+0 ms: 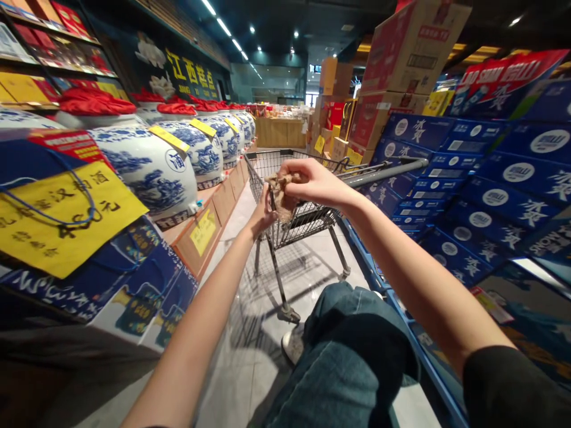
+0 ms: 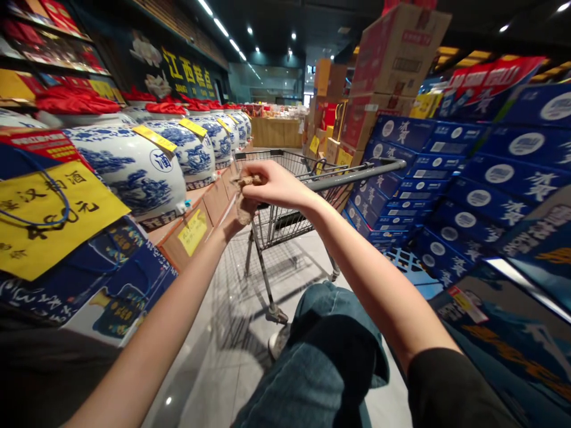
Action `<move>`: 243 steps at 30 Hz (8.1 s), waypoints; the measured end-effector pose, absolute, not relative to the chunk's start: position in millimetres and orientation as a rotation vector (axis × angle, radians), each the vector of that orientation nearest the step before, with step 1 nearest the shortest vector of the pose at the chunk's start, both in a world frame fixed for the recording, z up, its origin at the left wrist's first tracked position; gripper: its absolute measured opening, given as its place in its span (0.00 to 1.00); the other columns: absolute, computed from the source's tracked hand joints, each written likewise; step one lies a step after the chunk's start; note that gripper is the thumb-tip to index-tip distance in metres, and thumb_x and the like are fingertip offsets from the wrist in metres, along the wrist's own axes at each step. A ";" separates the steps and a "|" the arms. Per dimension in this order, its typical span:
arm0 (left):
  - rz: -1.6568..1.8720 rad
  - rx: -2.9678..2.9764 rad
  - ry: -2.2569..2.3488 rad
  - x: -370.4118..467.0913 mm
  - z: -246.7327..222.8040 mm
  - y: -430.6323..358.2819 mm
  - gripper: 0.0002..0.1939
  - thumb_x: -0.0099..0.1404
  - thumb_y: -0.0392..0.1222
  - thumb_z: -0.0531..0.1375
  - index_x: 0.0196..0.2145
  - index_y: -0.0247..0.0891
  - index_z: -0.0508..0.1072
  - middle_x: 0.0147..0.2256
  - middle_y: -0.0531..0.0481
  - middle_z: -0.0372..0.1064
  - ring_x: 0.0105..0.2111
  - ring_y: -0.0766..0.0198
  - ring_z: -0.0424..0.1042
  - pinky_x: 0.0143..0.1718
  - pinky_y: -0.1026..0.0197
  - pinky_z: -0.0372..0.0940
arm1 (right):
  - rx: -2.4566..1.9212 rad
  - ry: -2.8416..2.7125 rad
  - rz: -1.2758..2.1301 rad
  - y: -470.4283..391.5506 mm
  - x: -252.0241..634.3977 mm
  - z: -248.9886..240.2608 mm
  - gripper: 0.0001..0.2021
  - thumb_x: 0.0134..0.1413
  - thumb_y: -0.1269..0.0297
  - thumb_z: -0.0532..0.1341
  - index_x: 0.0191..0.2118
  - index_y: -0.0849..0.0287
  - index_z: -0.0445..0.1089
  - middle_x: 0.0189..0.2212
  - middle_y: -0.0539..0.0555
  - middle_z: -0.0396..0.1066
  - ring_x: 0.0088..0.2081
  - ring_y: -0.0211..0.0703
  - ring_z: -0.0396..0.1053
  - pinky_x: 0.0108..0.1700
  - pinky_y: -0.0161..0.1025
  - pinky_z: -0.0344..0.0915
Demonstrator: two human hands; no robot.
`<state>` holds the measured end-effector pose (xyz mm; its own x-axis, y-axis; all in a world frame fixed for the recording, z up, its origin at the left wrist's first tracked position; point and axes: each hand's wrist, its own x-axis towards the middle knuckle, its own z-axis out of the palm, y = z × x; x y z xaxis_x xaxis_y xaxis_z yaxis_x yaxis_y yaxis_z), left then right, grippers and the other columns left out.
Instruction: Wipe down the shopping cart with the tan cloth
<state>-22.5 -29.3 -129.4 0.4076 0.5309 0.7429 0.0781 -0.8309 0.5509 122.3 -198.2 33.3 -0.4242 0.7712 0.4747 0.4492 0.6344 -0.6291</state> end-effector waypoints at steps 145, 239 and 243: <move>1.214 2.703 1.988 -104.3 -9.5 -178.7 0.37 0.72 0.55 0.39 0.34 0.31 0.82 0.30 0.33 0.77 0.32 0.49 0.75 0.34 0.54 0.58 | -1.732 -1.843 -0.541 -241.7 58.5 7.1 0.26 0.69 0.59 0.45 0.40 0.62 0.81 0.39 0.62 0.82 0.39 0.48 0.76 0.38 0.39 0.57; 1.308 2.717 1.963 -122.9 -4.7 -180.5 0.28 0.70 0.55 0.43 0.22 0.40 0.71 0.19 0.48 0.61 0.23 0.62 0.51 0.29 0.57 0.41 | -1.847 -1.614 -0.864 -268.2 132.6 -9.2 0.21 0.69 0.65 0.46 0.37 0.63 0.75 0.37 0.63 0.79 0.41 0.52 0.71 0.41 0.43 0.53; 1.356 2.730 1.892 -130.1 -5.1 -178.8 0.29 0.70 0.60 0.42 0.19 0.42 0.66 0.18 0.48 0.60 0.22 0.62 0.52 0.29 0.57 0.40 | -1.743 -1.761 -0.835 -261.7 105.3 -6.1 0.21 0.70 0.64 0.45 0.38 0.63 0.75 0.38 0.62 0.79 0.41 0.50 0.71 0.40 0.42 0.53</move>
